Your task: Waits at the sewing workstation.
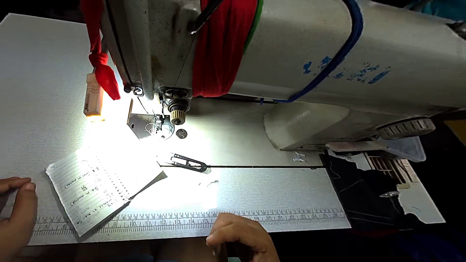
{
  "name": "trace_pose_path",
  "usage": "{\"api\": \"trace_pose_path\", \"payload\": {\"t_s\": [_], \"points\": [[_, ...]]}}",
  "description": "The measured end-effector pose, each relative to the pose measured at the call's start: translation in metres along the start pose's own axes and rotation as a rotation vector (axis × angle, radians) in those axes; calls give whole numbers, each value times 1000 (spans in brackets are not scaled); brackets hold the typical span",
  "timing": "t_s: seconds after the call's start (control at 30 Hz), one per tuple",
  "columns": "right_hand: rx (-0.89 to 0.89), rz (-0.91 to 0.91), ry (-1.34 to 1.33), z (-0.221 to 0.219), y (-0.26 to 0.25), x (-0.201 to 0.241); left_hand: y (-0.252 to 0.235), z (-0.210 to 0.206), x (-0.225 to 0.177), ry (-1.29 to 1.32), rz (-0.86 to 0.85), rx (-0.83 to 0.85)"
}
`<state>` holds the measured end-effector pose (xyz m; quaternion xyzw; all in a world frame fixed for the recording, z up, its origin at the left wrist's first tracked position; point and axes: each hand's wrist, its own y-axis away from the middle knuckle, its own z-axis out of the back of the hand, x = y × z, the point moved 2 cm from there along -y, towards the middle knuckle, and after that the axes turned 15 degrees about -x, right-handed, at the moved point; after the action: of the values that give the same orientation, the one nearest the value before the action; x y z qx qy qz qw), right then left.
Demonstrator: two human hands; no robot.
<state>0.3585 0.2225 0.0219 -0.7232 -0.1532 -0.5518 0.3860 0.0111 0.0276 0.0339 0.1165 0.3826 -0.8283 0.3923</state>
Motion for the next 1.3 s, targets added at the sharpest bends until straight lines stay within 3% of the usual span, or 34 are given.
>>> {"api": "trace_pose_path", "payload": {"t_s": [0.8,1.3], "points": [[-58,12,-33,-3,4,-1,1,-7,24,107,-41,-65],[-73,7,-39,-2,5,-1,0,-4,9,60,-40,-50]]}}
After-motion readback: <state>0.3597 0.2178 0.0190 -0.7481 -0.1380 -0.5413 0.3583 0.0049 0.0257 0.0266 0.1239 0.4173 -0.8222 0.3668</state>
